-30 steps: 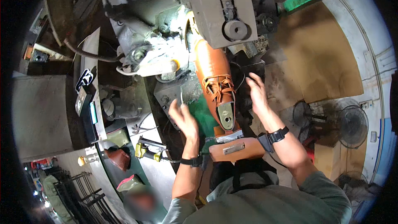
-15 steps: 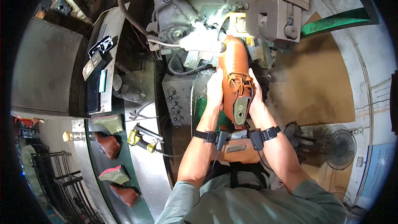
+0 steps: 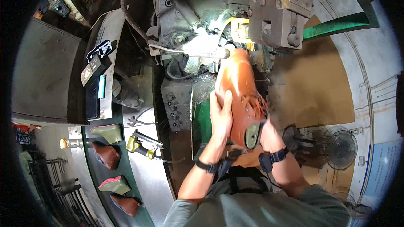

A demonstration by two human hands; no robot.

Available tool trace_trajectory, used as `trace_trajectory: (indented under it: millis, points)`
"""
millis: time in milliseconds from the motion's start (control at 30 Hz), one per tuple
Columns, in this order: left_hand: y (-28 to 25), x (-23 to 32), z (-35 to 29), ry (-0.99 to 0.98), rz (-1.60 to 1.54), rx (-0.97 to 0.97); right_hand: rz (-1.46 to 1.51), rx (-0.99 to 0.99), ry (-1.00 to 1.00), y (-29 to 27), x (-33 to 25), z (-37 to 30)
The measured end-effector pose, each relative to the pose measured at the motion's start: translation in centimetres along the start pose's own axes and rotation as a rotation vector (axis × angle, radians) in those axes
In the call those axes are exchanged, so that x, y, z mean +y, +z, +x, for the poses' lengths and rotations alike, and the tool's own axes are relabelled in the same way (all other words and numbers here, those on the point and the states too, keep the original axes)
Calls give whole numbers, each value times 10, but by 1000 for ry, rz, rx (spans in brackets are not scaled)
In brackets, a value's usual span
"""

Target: Operating a footwear lasting machine to shape leather uppers.

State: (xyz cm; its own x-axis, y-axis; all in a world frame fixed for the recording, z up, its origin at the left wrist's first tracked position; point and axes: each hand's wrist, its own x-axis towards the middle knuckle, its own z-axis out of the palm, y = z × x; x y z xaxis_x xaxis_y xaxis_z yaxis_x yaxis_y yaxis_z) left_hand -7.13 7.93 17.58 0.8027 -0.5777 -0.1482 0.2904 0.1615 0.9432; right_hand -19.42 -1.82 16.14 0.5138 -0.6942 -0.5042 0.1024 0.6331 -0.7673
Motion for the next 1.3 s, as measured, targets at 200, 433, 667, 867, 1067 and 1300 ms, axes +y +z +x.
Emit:
trace_trajectory:
  millis: [200, 433, 667, 867, 1067, 1300]
  points:
    - [-13, 0, -60, 190, 81, -11, 98, 89, 8, 54, -12, 9]
    - [-73, -4, -128, 230, 148, 213, 123, -42, 230, 62, 44, -78]
    - [-179, -34, -250, -28, -67, 949, -73, -795, 901, 63, 195, -104]
    - [-271, -104, -398, 89, -465, 1565, -874, -1120, 614, 62, 408, -203]
    - [-355, -197, -518, 216, -536, 1751, -1162, -1372, 631, 56, 550, -293]
    - [-399, -251, -591, 60, -341, 1971, -1676, -1545, 297, 64, 590, -336]
